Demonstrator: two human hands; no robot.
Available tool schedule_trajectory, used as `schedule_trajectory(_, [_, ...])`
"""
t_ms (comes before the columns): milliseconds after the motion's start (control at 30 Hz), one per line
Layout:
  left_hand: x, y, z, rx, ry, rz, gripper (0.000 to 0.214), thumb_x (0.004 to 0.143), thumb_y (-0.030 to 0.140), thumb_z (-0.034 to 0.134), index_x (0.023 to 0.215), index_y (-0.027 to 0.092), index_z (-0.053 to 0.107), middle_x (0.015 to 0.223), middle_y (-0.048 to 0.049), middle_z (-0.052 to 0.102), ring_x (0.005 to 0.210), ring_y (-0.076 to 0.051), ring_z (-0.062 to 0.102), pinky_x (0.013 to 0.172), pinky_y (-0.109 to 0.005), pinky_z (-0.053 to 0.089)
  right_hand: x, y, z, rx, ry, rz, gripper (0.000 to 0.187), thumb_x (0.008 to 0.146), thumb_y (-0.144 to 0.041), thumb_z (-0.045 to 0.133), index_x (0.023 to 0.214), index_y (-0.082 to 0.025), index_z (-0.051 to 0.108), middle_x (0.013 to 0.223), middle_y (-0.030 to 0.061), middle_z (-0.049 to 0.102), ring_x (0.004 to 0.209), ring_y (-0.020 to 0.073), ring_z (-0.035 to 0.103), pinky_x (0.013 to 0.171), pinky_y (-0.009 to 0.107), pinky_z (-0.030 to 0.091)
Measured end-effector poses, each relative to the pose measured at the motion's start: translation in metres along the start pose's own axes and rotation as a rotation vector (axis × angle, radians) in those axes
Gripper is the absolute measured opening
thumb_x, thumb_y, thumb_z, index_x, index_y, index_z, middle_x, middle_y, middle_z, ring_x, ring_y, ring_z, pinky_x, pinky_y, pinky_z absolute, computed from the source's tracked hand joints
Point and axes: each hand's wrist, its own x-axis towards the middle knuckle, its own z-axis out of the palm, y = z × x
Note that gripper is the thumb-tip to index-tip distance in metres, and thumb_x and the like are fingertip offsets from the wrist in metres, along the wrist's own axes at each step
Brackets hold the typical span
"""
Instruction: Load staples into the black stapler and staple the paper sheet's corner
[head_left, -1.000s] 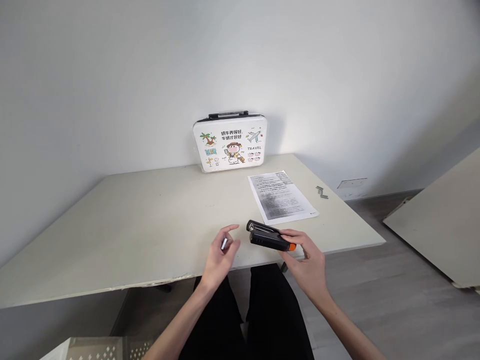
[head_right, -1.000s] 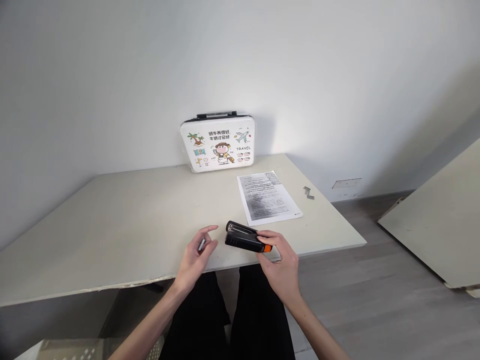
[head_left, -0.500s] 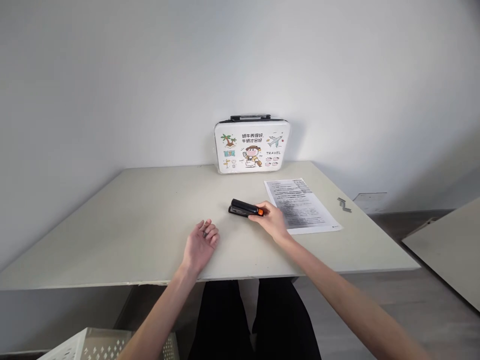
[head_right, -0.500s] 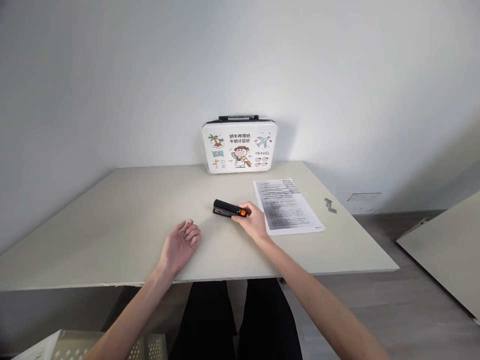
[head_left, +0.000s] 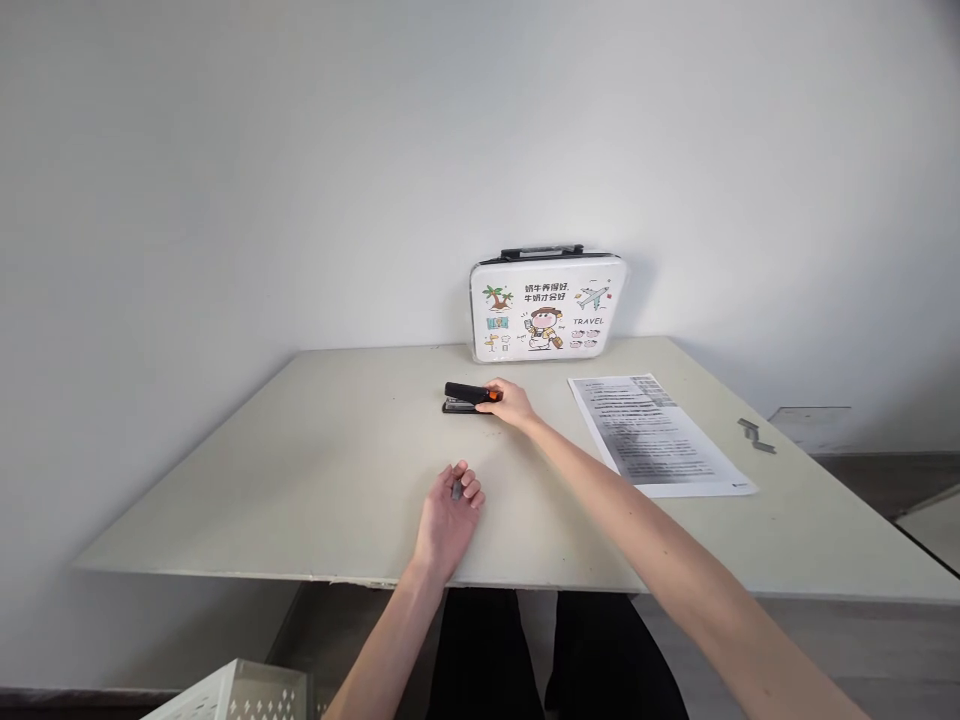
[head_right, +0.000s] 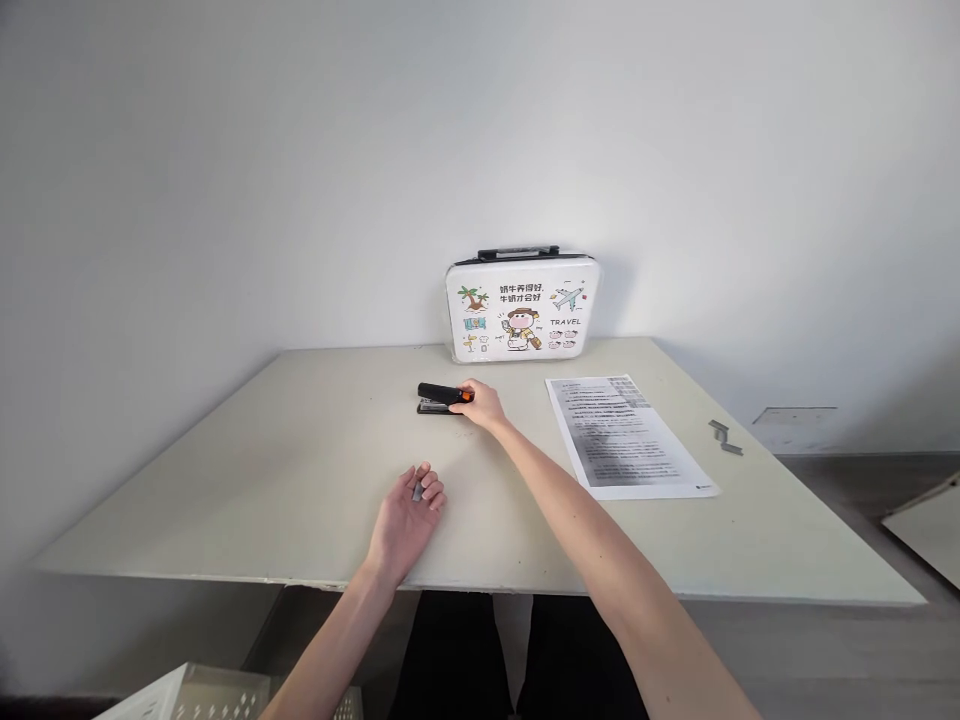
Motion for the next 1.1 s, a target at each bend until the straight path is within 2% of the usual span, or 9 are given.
schedule_trajectory(133, [0.000,0.003,0.001,0.015,0.028,0.000,0.016,0.104,0.016,0.054,0.101,0.011,0.069,0.084,-0.0061,0.062,0.070,-0.014,0.063,0.063,-0.025,0.054,-0.023,-0.023,-0.007,-0.127,0.040,-0.119,0.037,0.081,-0.022,0.077,0.117,-0.022,0.067,0.127,0.0120,0.071,0.124,0.0301,0.065,0.109,0.048,0.051])
schedule_trajectory(200, [0.001,0.004,0.003,0.044,0.053,-0.003,0.022,0.106,0.018,0.050,0.108,0.009,0.070,0.098,-0.0129,0.069,0.087,-0.019,0.072,0.076,-0.028,0.060,-0.053,-0.037,-0.012,-0.169,0.045,-0.223,0.037,0.092,-0.026,0.071,0.127,-0.021,0.063,0.137,0.0141,0.065,0.134,0.0286,0.059,0.115,0.046,0.047])
schedule_trajectory(300, [0.002,0.000,0.010,0.105,0.070,0.000,0.031,0.108,0.023,0.045,0.117,0.007,0.070,0.116,-0.0198,0.073,0.108,-0.025,0.074,0.092,-0.034,0.061,-0.107,-0.054,-0.021,-0.212,-0.059,-0.404,0.030,0.097,-0.033,0.071,0.126,-0.027,0.064,0.138,0.0072,0.065,0.135,0.0222,0.058,0.118,0.038,0.046])
schedule_trajectory(367, [0.002,-0.009,0.019,0.138,0.017,-0.043,0.037,0.109,0.027,0.043,0.120,0.006,0.071,0.117,-0.0209,0.074,0.113,-0.027,0.073,0.094,-0.037,0.061,-0.139,-0.059,-0.029,-0.323,-0.146,-0.565,0.037,0.096,-0.038,0.075,0.129,-0.025,0.064,0.145,0.0119,0.059,0.139,0.0273,0.055,0.117,0.045,0.048])
schedule_trajectory(500, [0.000,-0.038,0.044,0.195,-0.035,-0.151,0.040,0.110,0.030,0.041,0.115,0.008,0.074,0.109,-0.0185,0.075,0.109,-0.027,0.074,0.091,-0.037,0.062,-0.177,-0.056,-0.055,-0.444,-0.100,-0.545,0.030,0.094,-0.036,0.077,0.120,-0.023,0.069,0.146,0.0156,0.057,0.140,0.0335,0.053,0.112,0.052,0.053])
schedule_trajectory(600, [-0.002,-0.063,0.063,0.225,-0.039,-0.201,0.037,0.110,0.027,0.042,0.109,0.011,0.075,0.103,-0.0151,0.075,0.102,-0.023,0.074,0.086,-0.033,0.062,-0.192,-0.050,-0.081,-0.465,-0.029,-0.511,0.014,0.097,-0.029,0.073,0.111,-0.025,0.072,0.143,0.0124,0.060,0.133,0.0323,0.058,0.108,0.053,0.055])
schedule_trajectory(733, [-0.003,-0.093,0.081,0.249,-0.098,-0.268,0.033,0.110,0.026,0.045,0.102,0.012,0.073,0.093,-0.0102,0.073,0.085,-0.018,0.073,0.078,-0.028,0.061,-0.208,-0.039,-0.116,-0.503,0.060,-0.541,0.010,0.101,-0.023,0.067,0.108,-0.027,0.073,0.135,0.0092,0.067,0.124,0.0300,0.063,0.105,0.052,0.055])
schedule_trajectory(933, [-0.008,-0.122,0.094,0.309,-0.188,-0.355,0.033,0.110,0.026,0.046,0.104,0.009,0.074,0.092,-0.0112,0.073,0.084,-0.019,0.072,0.076,-0.028,0.059,-0.232,-0.023,-0.154,-0.530,0.146,-0.505,0.011,0.101,-0.027,0.067,0.111,-0.027,0.072,0.125,0.0090,0.072,0.115,0.0298,0.066,0.099,0.050,0.054])
schedule_trajectory(1100, [-0.010,-0.134,0.092,0.383,-0.264,-0.413,0.031,0.110,0.029,0.050,0.102,0.010,0.073,0.090,-0.0116,0.073,0.084,-0.019,0.074,0.083,-0.029,0.060,-0.245,-0.019,-0.162,-0.451,0.149,-0.431,0.002,0.102,-0.029,0.068,0.101,-0.027,0.070,0.109,0.0055,0.075,0.105,0.0267,0.070,0.091,0.046,0.055])
